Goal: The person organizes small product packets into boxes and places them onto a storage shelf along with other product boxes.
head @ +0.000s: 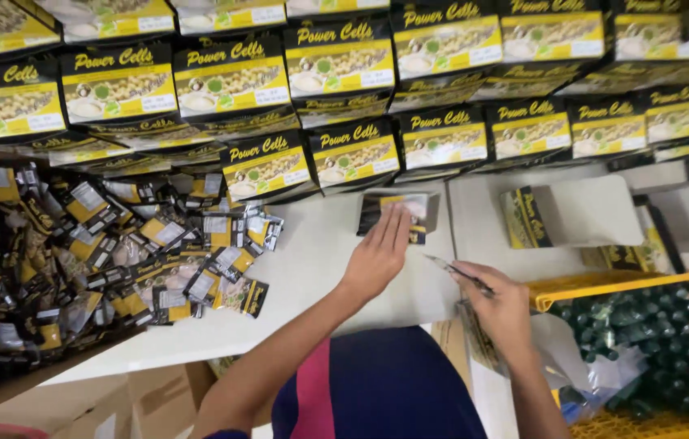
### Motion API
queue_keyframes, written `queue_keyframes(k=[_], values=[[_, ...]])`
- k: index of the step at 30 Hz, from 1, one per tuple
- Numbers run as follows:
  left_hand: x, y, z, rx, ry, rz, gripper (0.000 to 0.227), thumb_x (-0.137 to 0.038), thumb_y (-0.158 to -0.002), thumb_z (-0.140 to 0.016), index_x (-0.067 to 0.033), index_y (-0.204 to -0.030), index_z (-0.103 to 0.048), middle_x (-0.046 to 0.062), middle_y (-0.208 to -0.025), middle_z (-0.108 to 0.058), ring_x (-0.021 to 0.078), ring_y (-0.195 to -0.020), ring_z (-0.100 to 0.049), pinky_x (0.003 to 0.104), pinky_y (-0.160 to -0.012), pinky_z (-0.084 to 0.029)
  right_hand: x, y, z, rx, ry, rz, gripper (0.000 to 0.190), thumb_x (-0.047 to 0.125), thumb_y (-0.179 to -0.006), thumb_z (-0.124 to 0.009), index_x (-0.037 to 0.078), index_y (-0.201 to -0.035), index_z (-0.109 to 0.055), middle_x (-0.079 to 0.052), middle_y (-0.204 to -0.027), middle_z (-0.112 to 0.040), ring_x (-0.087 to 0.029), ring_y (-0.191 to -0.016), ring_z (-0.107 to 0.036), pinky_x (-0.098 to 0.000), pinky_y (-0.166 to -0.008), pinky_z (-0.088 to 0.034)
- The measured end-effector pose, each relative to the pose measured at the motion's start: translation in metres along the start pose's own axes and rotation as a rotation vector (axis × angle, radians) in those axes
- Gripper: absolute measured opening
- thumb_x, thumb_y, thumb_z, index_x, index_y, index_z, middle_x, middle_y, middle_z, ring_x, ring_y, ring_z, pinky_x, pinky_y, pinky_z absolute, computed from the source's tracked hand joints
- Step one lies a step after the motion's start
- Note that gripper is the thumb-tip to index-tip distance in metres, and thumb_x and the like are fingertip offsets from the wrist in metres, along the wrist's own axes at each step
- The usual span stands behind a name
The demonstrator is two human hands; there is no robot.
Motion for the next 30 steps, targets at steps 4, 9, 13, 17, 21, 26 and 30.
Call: queue_keyframes(k=[4,9,13,17,21,26,30], values=[[0.012,-0.018,-0.070,0.066,-0.236,0.037,0.055,-0.012,-0.091,-0.055,0.0118,-0.141,-0.050,0.028,-0.146,-0.055,0.0386,-0.138,-0.052,0.041,-0.107,-0.047,0.003,-0.007,0.001,0.043,-0.039,0.001,0.023,0.014,-0.086,-0.077,0.005,-0.107,-0.079,-0.012,-0.106,-0.080,-0.021,-0.092,-0.079,-0.0313,-0.081,-0.060],[0.044,-0.022,-0.150,0.307,-0.164,0.233,0.043,-0.014,-0.091,-0.054,0.0046,-0.129,-0.058,0.023,-0.128,-0.062,0.0369,-0.127,-0.056,0.055,-0.111,-0.037,0.027,-0.036,0.006,-0.040,0.125,0.288,0.034,-0.002,-0.085,-0.069,0.005,-0.119,-0.074,-0.017,-0.113,-0.075,-0.035,-0.103,-0.071,-0.0404,-0.089,-0.056],[0.048,-0.027,-0.145,0.431,-0.114,0.285,0.049,-0.016,-0.088,-0.054,0.0061,-0.131,-0.057,0.026,-0.128,-0.061,0.0390,-0.124,-0.054,0.055,-0.113,-0.033,0.032,-0.072,-0.020,-0.095,0.192,0.452,0.046,-0.007,-0.080,-0.060,0.004,-0.124,-0.067,-0.017,-0.121,-0.073,-0.037,-0.110,-0.068,-0.0439,-0.096,-0.055],[0.038,-0.011,-0.138,0.410,-0.097,0.324,0.055,-0.018,-0.093,-0.053,0.0092,-0.141,-0.048,0.028,-0.142,-0.053,0.0429,-0.135,-0.047,0.053,-0.120,-0.030,-0.002,-0.096,-0.076,0.132,0.515,0.453,0.040,0.003,-0.086,-0.060,0.004,-0.125,-0.068,-0.016,-0.108,-0.073,-0.031,-0.095,-0.071,-0.0402,-0.083,-0.057],[0.021,0.000,-0.099,0.167,-0.045,0.293,0.072,-0.025,-0.095,-0.054,0.0154,-0.151,-0.033,0.031,-0.158,-0.039,0.0440,-0.150,-0.033,0.053,-0.125,-0.023,0.009,-0.113,-0.091,0.295,0.763,0.555,0.045,0.008,-0.080,-0.061,-0.005,-0.123,-0.064,-0.016,-0.106,-0.072,-0.029,-0.087,-0.072,-0.0385,-0.072,-0.058],[0.021,-0.016,-0.079,0.328,0.036,0.418,0.089,-0.042,-0.090,-0.054,0.0135,-0.153,-0.025,0.034,-0.159,-0.028,0.0468,-0.151,-0.021,0.055,-0.124,-0.014,0.006,-0.131,-0.139,0.330,0.997,0.700,0.044,0.015,-0.076,-0.065,-0.004,-0.116,-0.066,-0.016,-0.099,-0.072,-0.028,-0.093,-0.073,-0.0376,-0.080,-0.060],[0.016,-0.006,-0.093,0.431,0.009,0.455,0.098,-0.053,-0.090,-0.052,0.0140,-0.154,-0.020,0.034,-0.161,-0.022,0.0472,-0.153,-0.014,0.055,-0.124,-0.009,-0.051,-0.150,-0.177,0.659,0.913,0.379,0.027,0.016,-0.084,-0.066,0.001,-0.106,-0.072,-0.019,-0.090,-0.076,-0.033,-0.082,-0.076,-0.0424,-0.068,-0.062]])
Point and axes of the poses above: each hand's wrist, its own y-axis away from the middle knuckle, its own z-axis out of the back of the hand, x = y × z, the point moved 4 cm from there along -y, towards the middle knuckle
